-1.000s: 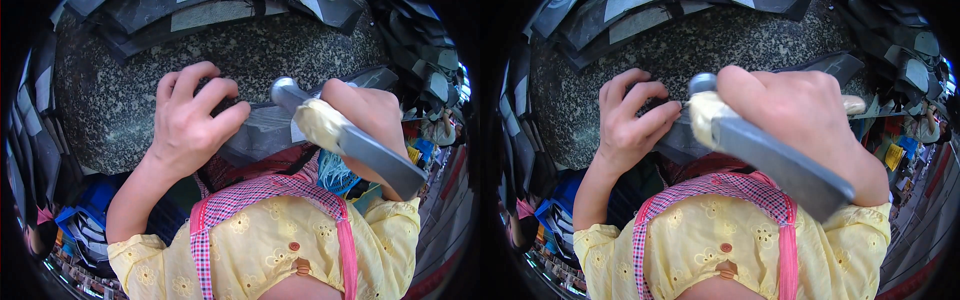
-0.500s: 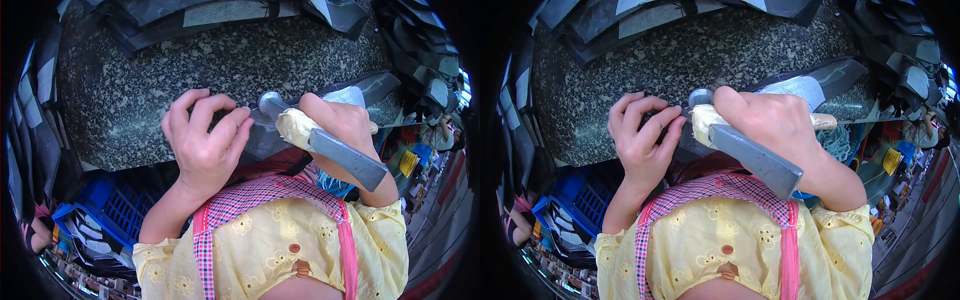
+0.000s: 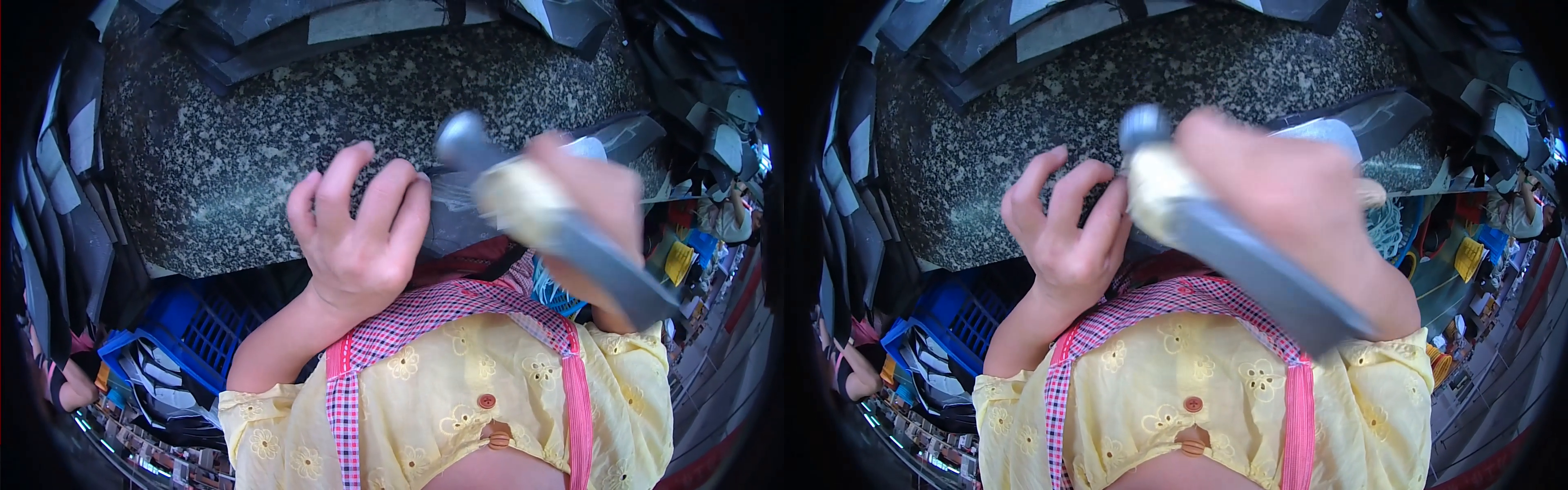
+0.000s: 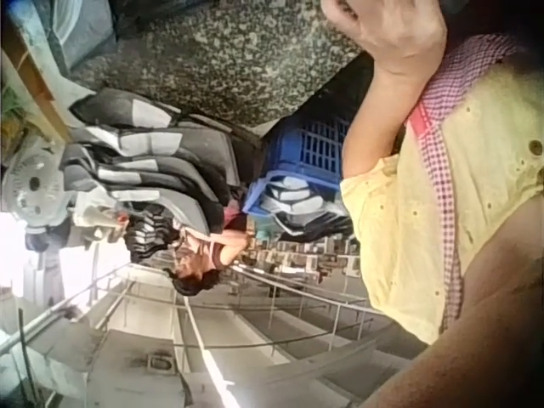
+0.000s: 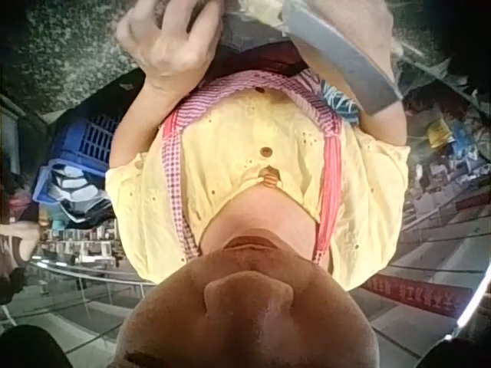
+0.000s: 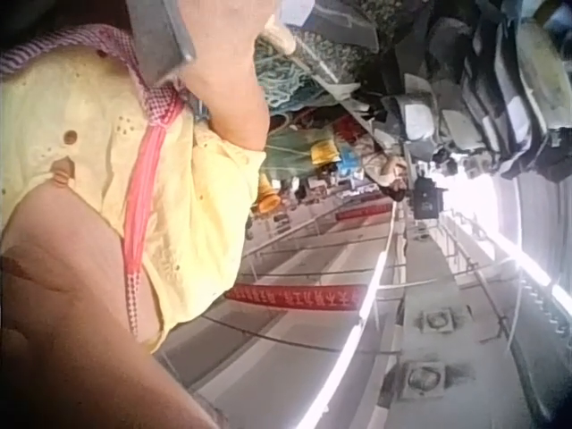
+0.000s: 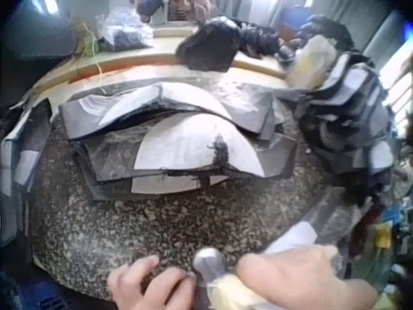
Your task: Hammering the seams and edges of leather shoe upper components at a factory workbench.
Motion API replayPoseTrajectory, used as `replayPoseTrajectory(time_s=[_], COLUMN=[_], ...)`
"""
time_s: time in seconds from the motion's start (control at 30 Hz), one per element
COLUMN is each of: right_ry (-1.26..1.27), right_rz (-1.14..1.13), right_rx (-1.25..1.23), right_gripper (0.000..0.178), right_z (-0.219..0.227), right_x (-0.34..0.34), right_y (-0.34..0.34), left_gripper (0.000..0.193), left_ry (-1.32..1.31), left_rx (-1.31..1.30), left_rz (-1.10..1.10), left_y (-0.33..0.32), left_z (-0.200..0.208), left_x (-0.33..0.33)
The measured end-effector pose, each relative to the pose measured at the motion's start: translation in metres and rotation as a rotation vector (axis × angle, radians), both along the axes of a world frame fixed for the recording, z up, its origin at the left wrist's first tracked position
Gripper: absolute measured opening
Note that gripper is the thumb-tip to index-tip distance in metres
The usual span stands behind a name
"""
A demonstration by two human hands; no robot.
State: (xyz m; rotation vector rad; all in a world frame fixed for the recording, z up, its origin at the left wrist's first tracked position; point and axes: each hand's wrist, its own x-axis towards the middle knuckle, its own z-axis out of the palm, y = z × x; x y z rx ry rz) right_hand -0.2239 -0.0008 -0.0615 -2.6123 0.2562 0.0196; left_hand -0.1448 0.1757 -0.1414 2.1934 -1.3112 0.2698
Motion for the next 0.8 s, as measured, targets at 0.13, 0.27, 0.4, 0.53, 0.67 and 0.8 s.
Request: replayPoseTrajectory(time_s=[0.13,0.27,0.4,0.53,0.67,0.8], right_ry=[0.079,0.015,0.039,-0.098,0.011,-0.078], right_rz=[0.110,0.086,0.146,0.104,0.263,-0.010], right_rx=[-0.037,-0.017,0.013,-0.066,-0.115,-0.158], right_gripper=[0.023,0.022,0.019,0.018,0.024,0.021], right_z=[-0.005,-0.003,-0.011,0.006,0.000,-0.011], right_x=[0.011,0.004,0.002,0.017,0.008,-0.014], right_y=[-0.007,0.006,0.003,-0.003,0.001,-0.040], left_gripper=[0.012,0.014,0.032,0.032,0.033,0.032], left_ry=[-0.061,-0.027,0.203,0.207,0.185,0.181], left_rx=[0.021,-0.005,-0.046,-0.013,-0.018,0.016], left_rz=[0.011,-0.023,-0.015,0.045,0.007,-0.028], left_y=[-0.002,-0.002,0.013,0.014,0.007,0.005], left_z=[-0.002,0.001,-0.005,-0.004,-0.006,0.010], left_x=[-0.002,0.001,0.012,0.012,0.014,0.018])
